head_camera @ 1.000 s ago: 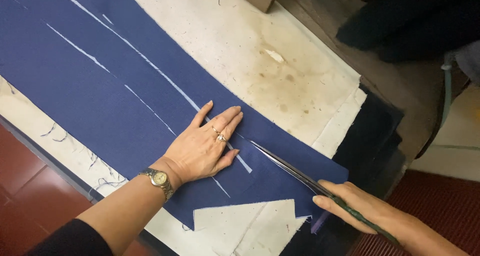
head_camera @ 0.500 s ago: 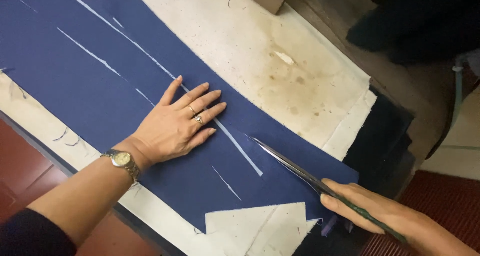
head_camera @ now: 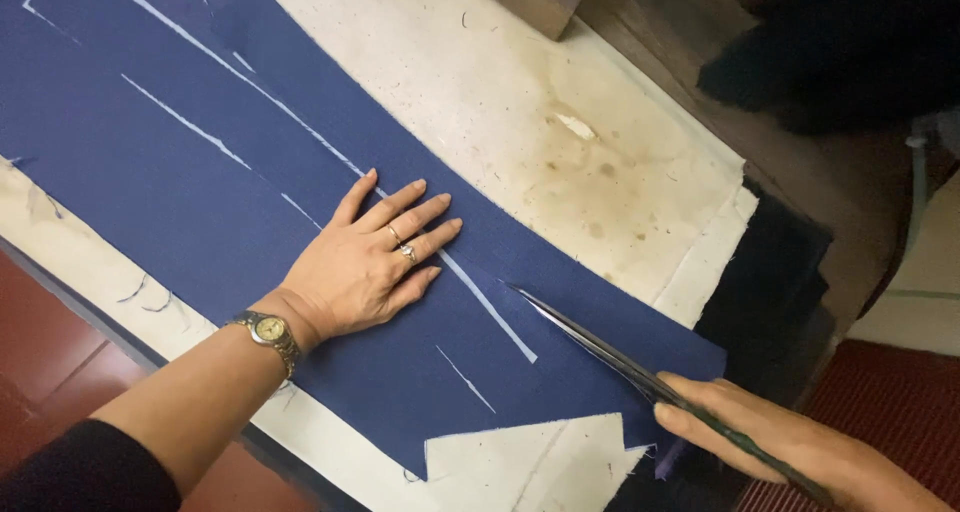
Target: Cutting blue fabric pieces along chalk-marked patterns using tailor scissors on a work table.
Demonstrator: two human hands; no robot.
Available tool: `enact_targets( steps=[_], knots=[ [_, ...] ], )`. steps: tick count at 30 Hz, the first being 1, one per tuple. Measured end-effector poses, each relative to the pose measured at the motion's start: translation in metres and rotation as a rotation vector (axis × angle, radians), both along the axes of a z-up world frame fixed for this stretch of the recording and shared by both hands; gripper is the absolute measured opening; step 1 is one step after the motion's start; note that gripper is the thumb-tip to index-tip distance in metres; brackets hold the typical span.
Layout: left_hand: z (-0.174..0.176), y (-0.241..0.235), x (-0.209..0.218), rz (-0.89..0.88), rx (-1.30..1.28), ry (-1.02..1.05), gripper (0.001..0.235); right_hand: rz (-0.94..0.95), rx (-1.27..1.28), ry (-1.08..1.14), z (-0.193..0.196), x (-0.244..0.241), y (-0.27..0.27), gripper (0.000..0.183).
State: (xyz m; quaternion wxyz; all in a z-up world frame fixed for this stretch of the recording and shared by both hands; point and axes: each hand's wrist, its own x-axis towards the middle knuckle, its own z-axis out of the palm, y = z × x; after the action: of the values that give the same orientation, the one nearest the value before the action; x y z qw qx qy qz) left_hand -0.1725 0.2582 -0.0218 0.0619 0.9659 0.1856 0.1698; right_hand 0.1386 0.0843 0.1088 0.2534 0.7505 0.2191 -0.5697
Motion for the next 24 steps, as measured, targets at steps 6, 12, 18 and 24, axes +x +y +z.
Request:
enact_targets(
  steps=[6,12,18,24],
  knots=[
    [0.001,0.0,0.001,-0.002,-0.003,-0.002,0.048,0.212,0.129,0.128,-0.012,0.002,0.001,0.042],
    [0.0,0.001,0.0,0.0,0.004,-0.002,0.048,0.349,0.27,0.195,-0.039,0.001,0.001,0.036],
    [-0.002,0.001,0.0,0.006,0.01,-0.004,0.049,0.392,0.533,0.29,-0.064,0.019,-0.018,0.036],
    [0.003,0.001,0.0,0.014,-0.036,-0.046,0.049,0.134,0.188,0.135,-0.021,-0.012,0.013,0.035]
  ],
)
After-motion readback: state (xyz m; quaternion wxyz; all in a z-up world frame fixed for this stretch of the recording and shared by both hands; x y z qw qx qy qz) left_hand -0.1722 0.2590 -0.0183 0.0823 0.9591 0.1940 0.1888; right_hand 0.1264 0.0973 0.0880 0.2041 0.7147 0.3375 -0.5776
